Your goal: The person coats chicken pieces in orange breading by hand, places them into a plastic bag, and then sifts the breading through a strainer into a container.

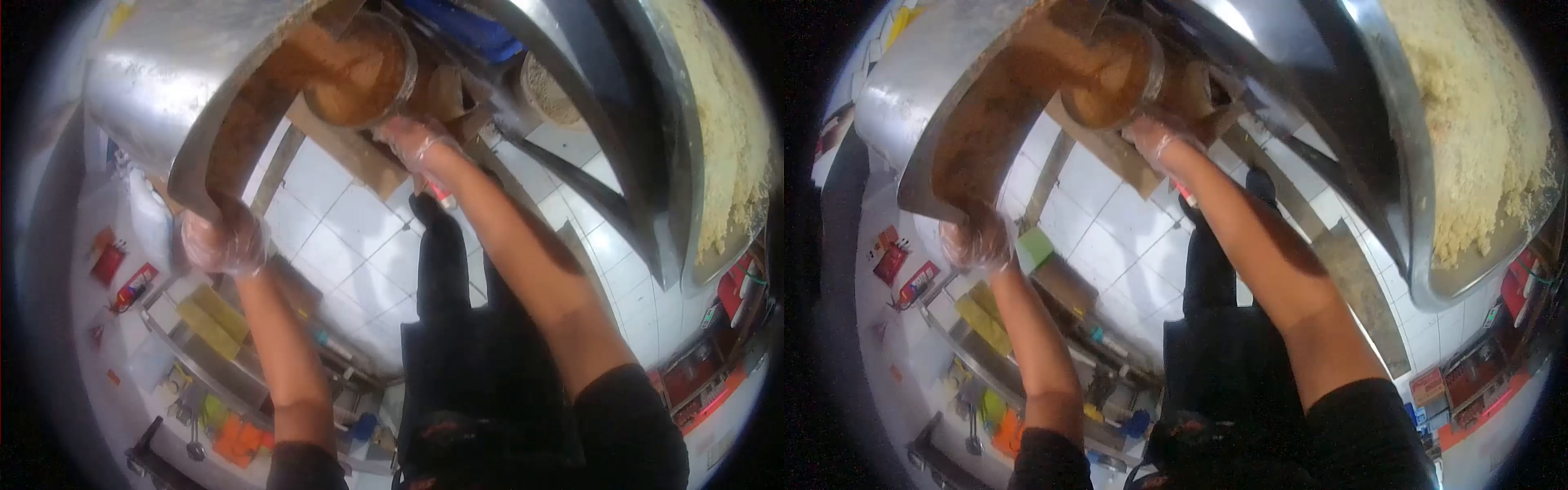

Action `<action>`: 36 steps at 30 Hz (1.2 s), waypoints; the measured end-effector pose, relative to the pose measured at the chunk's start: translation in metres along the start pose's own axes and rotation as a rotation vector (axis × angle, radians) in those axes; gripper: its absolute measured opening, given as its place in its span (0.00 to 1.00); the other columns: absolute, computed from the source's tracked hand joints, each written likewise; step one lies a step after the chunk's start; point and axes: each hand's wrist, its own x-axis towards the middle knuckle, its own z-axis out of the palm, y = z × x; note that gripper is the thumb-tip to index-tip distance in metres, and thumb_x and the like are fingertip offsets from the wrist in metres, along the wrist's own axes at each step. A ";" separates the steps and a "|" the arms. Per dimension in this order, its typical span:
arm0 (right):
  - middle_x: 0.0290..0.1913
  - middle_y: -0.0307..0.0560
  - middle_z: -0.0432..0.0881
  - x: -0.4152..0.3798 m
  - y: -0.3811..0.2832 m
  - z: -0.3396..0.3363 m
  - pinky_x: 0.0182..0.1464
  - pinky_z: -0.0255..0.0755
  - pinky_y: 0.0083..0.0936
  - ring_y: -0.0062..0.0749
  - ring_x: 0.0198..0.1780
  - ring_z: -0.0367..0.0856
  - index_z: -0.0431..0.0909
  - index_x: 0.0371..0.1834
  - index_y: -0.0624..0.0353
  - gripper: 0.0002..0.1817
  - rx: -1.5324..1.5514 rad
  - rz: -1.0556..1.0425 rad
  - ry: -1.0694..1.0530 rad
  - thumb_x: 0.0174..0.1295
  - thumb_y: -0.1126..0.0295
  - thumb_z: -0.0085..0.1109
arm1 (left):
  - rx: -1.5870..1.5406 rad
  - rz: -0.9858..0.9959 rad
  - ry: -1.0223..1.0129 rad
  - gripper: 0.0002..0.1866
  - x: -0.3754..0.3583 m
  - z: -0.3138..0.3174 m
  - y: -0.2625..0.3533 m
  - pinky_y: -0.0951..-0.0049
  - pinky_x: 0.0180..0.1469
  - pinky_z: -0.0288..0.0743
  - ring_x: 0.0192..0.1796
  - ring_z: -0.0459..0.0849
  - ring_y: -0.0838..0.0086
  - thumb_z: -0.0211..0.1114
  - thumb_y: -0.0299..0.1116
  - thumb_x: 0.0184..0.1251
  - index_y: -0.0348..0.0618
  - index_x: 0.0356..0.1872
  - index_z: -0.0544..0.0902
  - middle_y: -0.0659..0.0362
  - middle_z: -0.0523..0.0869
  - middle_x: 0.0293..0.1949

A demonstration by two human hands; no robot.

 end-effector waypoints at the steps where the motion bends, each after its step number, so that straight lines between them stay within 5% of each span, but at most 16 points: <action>1: 0.59 0.47 0.76 -0.002 0.008 0.009 0.61 0.62 0.30 0.33 0.57 0.70 0.73 0.60 0.54 0.23 -0.003 -0.044 -0.062 0.68 0.53 0.46 | 0.002 0.015 -0.026 0.06 -0.012 -0.008 -0.012 0.70 0.27 0.73 0.23 0.78 0.66 0.66 0.27 0.51 0.40 0.31 0.80 0.57 0.82 0.25; 3: 0.57 0.47 0.77 0.013 0.012 0.003 0.60 0.63 0.30 0.33 0.56 0.71 0.73 0.60 0.55 0.24 -0.022 -0.130 -0.079 0.68 0.53 0.46 | 0.101 0.001 -0.045 0.04 -0.015 0.003 -0.012 0.73 0.27 0.73 0.26 0.79 0.71 0.63 0.24 0.55 0.36 0.32 0.80 0.56 0.83 0.31; 6: 0.55 0.47 0.77 0.023 0.018 0.007 0.58 0.64 0.30 0.32 0.53 0.72 0.73 0.60 0.56 0.24 0.015 -0.266 0.030 0.69 0.52 0.44 | 0.000 -0.032 -0.028 0.04 0.009 -0.005 0.002 0.75 0.24 0.72 0.22 0.77 0.73 0.61 0.27 0.58 0.37 0.30 0.79 0.59 0.80 0.26; 10: 0.52 0.43 0.79 0.034 0.023 0.015 0.56 0.66 0.28 0.29 0.51 0.73 0.74 0.59 0.55 0.23 0.144 -0.109 -0.052 0.71 0.52 0.43 | -0.156 -0.086 -0.040 0.09 0.026 -0.022 0.010 0.77 0.19 0.71 0.16 0.75 0.75 0.57 0.32 0.63 0.38 0.27 0.76 0.63 0.77 0.19; 11: 0.52 0.41 0.79 0.031 0.028 0.025 0.55 0.66 0.27 0.27 0.51 0.73 0.74 0.58 0.54 0.23 0.118 -0.043 -0.089 0.71 0.52 0.42 | -0.170 -0.071 -0.090 0.06 0.003 -0.023 -0.010 0.77 0.21 0.71 0.21 0.77 0.76 0.56 0.27 0.63 0.35 0.34 0.77 0.61 0.78 0.24; 12: 0.42 0.36 0.80 0.007 0.022 0.018 0.48 0.68 0.26 0.22 0.44 0.74 0.76 0.53 0.54 0.20 -0.096 -0.323 0.176 0.71 0.53 0.44 | -0.194 -0.073 -0.085 0.10 0.008 -0.010 -0.005 0.78 0.24 0.71 0.26 0.78 0.76 0.55 0.23 0.62 0.31 0.42 0.77 0.58 0.80 0.29; 15: 0.46 0.41 0.80 0.029 0.039 0.026 0.51 0.68 0.30 0.27 0.48 0.75 0.76 0.55 0.55 0.20 0.172 -0.213 -0.054 0.70 0.54 0.45 | 0.069 0.153 0.018 0.06 0.019 -0.017 0.003 0.78 0.21 0.70 0.21 0.76 0.76 0.54 0.25 0.62 0.34 0.37 0.78 0.61 0.78 0.23; 19: 0.54 0.46 0.78 0.021 0.023 0.014 0.57 0.66 0.30 0.31 0.55 0.73 0.74 0.57 0.56 0.21 0.114 -0.248 0.147 0.70 0.55 0.46 | 0.012 0.016 0.045 0.04 0.023 -0.002 0.018 0.78 0.21 0.70 0.20 0.76 0.74 0.59 0.26 0.60 0.36 0.33 0.79 0.61 0.78 0.22; 21: 0.63 0.48 0.72 0.011 0.015 0.012 0.64 0.60 0.29 0.33 0.61 0.69 0.71 0.61 0.56 0.23 0.210 0.120 -0.171 0.70 0.55 0.45 | -0.027 -0.037 -0.038 0.03 0.014 -0.024 0.014 0.77 0.21 0.70 0.19 0.76 0.74 0.62 0.27 0.58 0.38 0.30 0.80 0.61 0.78 0.20; 23: 0.57 0.45 0.76 -0.012 0.005 0.006 0.60 0.63 0.27 0.30 0.57 0.71 0.72 0.60 0.56 0.22 -0.024 -0.081 0.008 0.69 0.55 0.47 | -0.047 -0.083 -0.033 0.03 0.023 -0.023 0.021 0.77 0.21 0.70 0.18 0.76 0.73 0.63 0.27 0.57 0.39 0.29 0.81 0.61 0.79 0.20; 25: 0.57 0.46 0.76 0.006 0.022 0.013 0.60 0.62 0.28 0.31 0.57 0.71 0.72 0.61 0.57 0.23 0.124 -0.140 -0.047 0.70 0.54 0.46 | 0.077 0.153 0.003 0.03 0.051 -0.030 0.033 0.81 0.21 0.71 0.18 0.75 0.74 0.62 0.23 0.57 0.38 0.25 0.79 0.63 0.79 0.20; 29: 0.56 0.45 0.77 0.038 0.042 0.013 0.60 0.62 0.27 0.30 0.57 0.71 0.72 0.60 0.57 0.23 -0.016 -0.230 -0.062 0.70 0.54 0.46 | 0.473 0.133 0.211 0.06 -0.033 0.006 0.001 0.79 0.22 0.73 0.19 0.77 0.71 0.61 0.26 0.60 0.37 0.24 0.78 0.60 0.79 0.21; 31: 0.55 0.45 0.78 0.028 0.039 0.021 0.59 0.63 0.26 0.29 0.56 0.72 0.74 0.59 0.55 0.22 0.156 -0.201 -0.054 0.69 0.53 0.47 | -0.024 -0.400 -0.164 0.09 -0.051 -0.013 -0.019 0.78 0.23 0.74 0.20 0.78 0.69 0.58 0.29 0.65 0.35 0.26 0.79 0.56 0.80 0.22; 32: 0.53 0.43 0.79 0.021 0.029 0.015 0.57 0.64 0.24 0.26 0.54 0.73 0.76 0.56 0.53 0.20 -0.055 -0.137 0.082 0.68 0.55 0.49 | -0.292 -0.675 -0.317 0.11 -0.055 -0.007 -0.018 0.77 0.23 0.75 0.21 0.79 0.68 0.56 0.31 0.67 0.34 0.27 0.79 0.54 0.81 0.22; 36: 0.54 0.44 0.78 0.000 0.024 0.012 0.55 0.66 0.25 0.27 0.53 0.74 0.77 0.53 0.53 0.18 0.117 -0.091 -0.017 0.67 0.56 0.49 | -0.062 -0.295 -0.219 0.07 -0.006 -0.029 0.010 0.71 0.27 0.77 0.23 0.81 0.67 0.59 0.29 0.63 0.35 0.31 0.79 0.54 0.82 0.25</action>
